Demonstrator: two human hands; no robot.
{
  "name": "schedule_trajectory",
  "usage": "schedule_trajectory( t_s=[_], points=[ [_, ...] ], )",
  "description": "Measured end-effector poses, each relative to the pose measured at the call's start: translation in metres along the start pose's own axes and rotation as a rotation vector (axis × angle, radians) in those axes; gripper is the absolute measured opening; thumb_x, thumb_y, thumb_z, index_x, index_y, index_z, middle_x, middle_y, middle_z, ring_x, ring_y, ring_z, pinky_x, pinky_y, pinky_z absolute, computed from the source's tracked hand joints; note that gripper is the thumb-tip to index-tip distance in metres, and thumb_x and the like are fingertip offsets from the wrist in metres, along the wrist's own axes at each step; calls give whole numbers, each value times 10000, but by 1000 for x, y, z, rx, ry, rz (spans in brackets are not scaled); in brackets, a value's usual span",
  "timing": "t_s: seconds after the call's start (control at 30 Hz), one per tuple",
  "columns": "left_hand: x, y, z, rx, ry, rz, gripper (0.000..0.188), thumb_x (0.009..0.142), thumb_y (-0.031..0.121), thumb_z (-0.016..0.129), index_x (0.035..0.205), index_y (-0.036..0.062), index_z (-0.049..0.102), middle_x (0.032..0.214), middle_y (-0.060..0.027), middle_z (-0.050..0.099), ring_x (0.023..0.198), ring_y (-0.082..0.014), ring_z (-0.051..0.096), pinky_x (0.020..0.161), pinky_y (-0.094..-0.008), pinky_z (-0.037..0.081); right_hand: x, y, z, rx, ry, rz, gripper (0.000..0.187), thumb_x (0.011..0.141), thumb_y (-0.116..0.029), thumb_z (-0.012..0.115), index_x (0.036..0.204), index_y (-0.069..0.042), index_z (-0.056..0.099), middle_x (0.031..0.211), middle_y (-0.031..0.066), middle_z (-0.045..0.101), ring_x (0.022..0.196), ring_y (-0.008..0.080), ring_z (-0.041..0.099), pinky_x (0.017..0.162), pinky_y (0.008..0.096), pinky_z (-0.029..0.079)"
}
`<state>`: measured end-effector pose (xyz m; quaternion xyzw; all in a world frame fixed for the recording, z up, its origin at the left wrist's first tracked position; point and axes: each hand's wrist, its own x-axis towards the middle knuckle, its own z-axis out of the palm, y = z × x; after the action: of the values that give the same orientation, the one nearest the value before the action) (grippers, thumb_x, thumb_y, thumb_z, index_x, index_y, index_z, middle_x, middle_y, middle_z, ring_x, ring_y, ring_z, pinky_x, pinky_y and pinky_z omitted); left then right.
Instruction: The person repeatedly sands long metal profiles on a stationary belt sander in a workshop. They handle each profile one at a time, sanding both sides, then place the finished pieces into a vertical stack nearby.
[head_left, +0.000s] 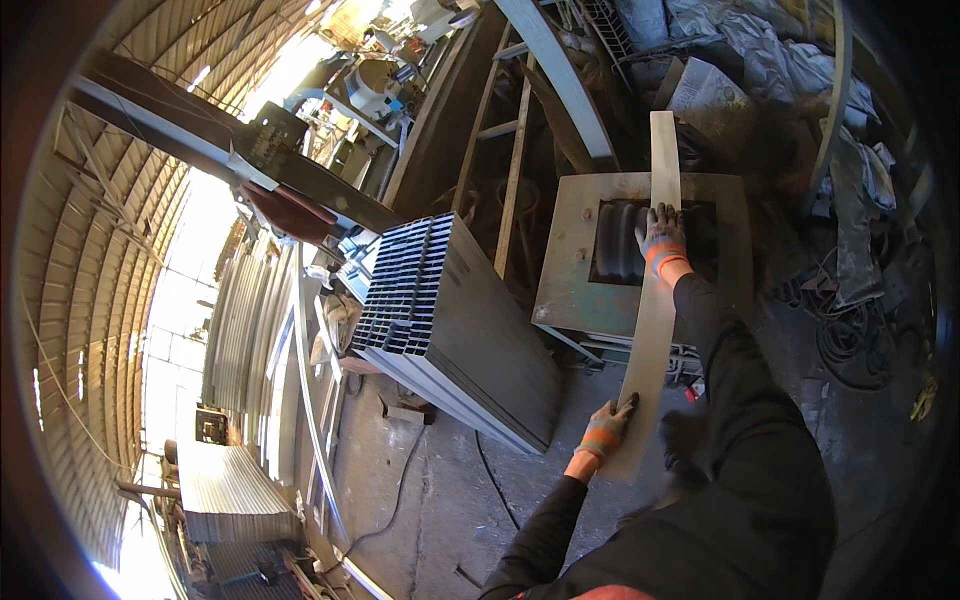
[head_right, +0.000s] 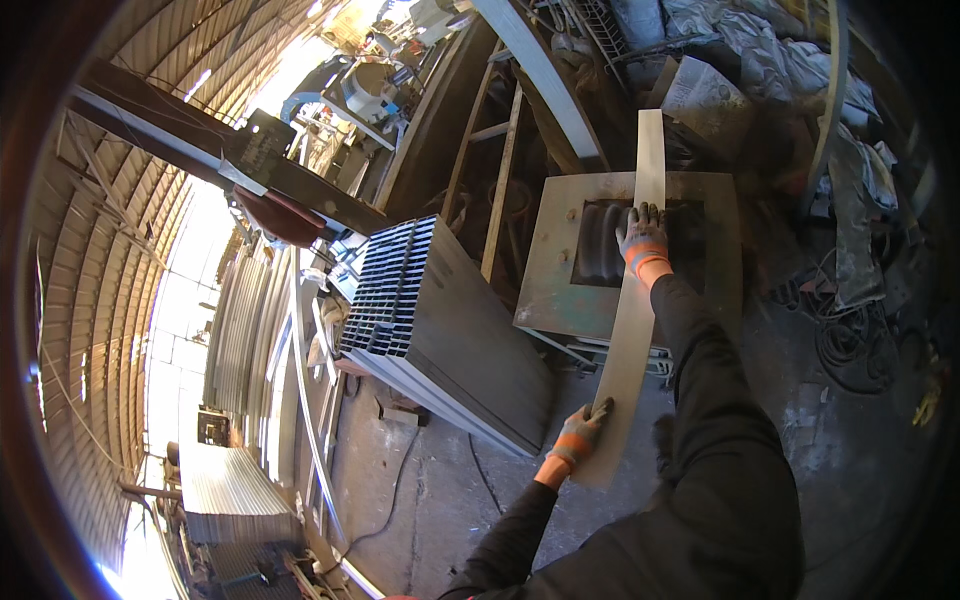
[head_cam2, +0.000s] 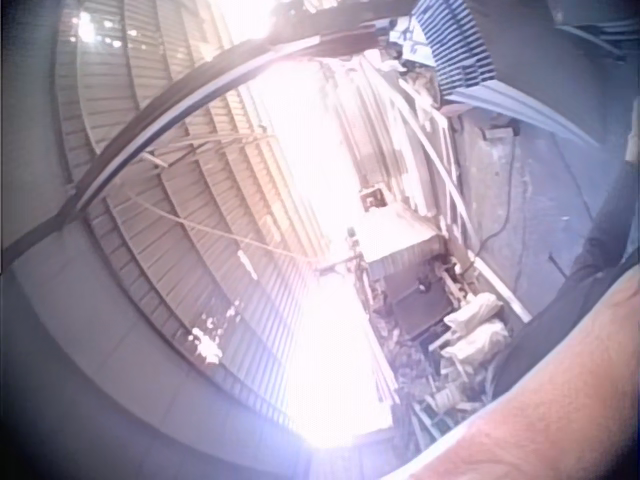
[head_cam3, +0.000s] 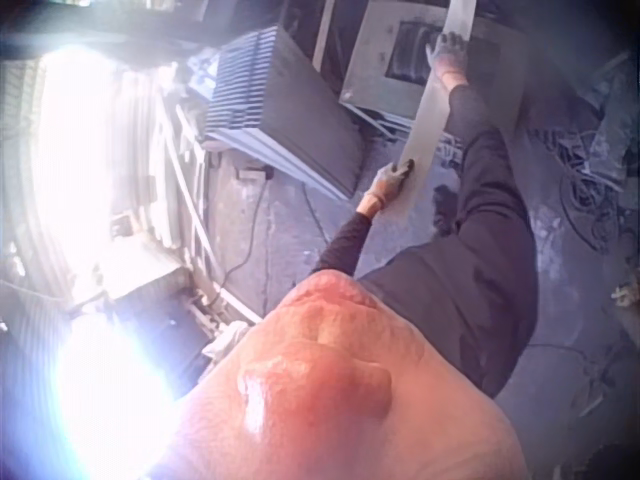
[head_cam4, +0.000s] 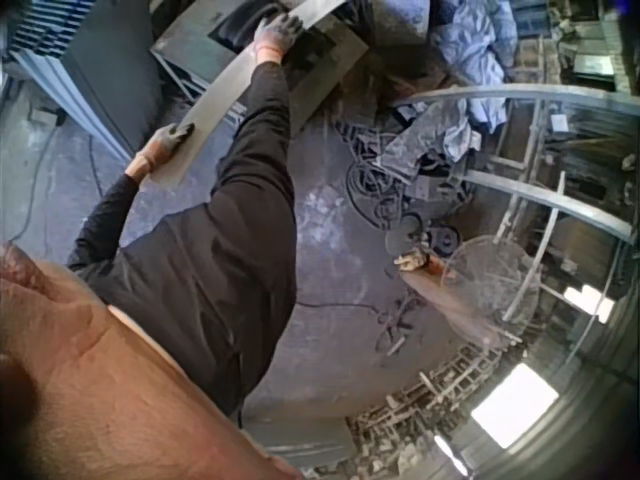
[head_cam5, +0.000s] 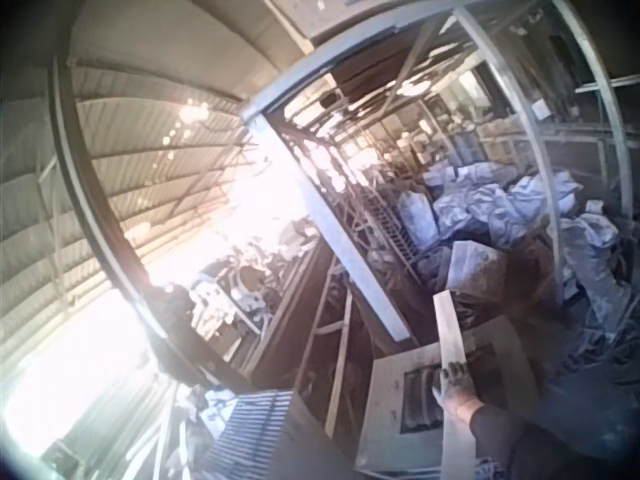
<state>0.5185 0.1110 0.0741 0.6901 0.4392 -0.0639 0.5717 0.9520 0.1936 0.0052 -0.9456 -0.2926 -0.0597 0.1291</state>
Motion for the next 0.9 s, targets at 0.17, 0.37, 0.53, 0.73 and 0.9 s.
schedule_trajectory(
  t_s=[0.17, 0.37, 0.53, 0.73, 0.9],
  points=[
    [-56, -53, -4, 27, -19, -35, 688, 1122, 646, 676, 1333, -2, 769, 1178, -247, 831, 1127, -370, 801, 985, -455, 593, -73, -13, -32, -18, -53, -49, 718, 1144, -538, 524, 1720, -109, 544, 1848, 184, 438, 1720, 455, 360, 1418, 684, 131],
    [-172, -152, -35, 51, -3, -36, 648, 1117, 608, 718, 1325, -2, 777, 1165, -174, 848, 1067, -250, 777, 952, -415, 591, -218, -67, -54, -49, -81, -68, 705, 1147, -546, 497, 1752, -184, 522, 1880, 182, 383, 1738, 489, 300, 1395, 751, 89],
    [-274, -251, -56, 24, 15, -3, 619, 1126, 585, 720, 1357, 14, 779, 1201, -158, 849, 1103, -220, 767, 971, -403, 585, -353, -110, -82, -68, -178, -65, 716, 1155, -563, 490, 1780, -214, 491, 1919, 206, 276, 1767, 477, 228, 1383, 769, 50],
    [-379, -355, -62, 11, 18, -37, 626, 1135, 590, 714, 1413, 33, 779, 1236, -102, 845, 1132, -191, 745, 1015, -381, 580, -487, -143, -102, -58, -200, -116, 666, 1129, -611, 504, 1674, -251, 632, 1919, 233, 260, 1760, 526, 208, 1372, 780, 74],
    [-438, -424, -64, 132, -6, -77, 586, 1082, 507, 800, 1432, 41, 736, 1357, -157, 833, 1246, -271, 780, 1067, -400, 578, -567, -151, -112, 82, -242, -150, 487, 1065, -540, 653, 1410, -212, 763, 1915, 259, 242, 1745, 569, 202, 1351, 812, 106]
  ],
)
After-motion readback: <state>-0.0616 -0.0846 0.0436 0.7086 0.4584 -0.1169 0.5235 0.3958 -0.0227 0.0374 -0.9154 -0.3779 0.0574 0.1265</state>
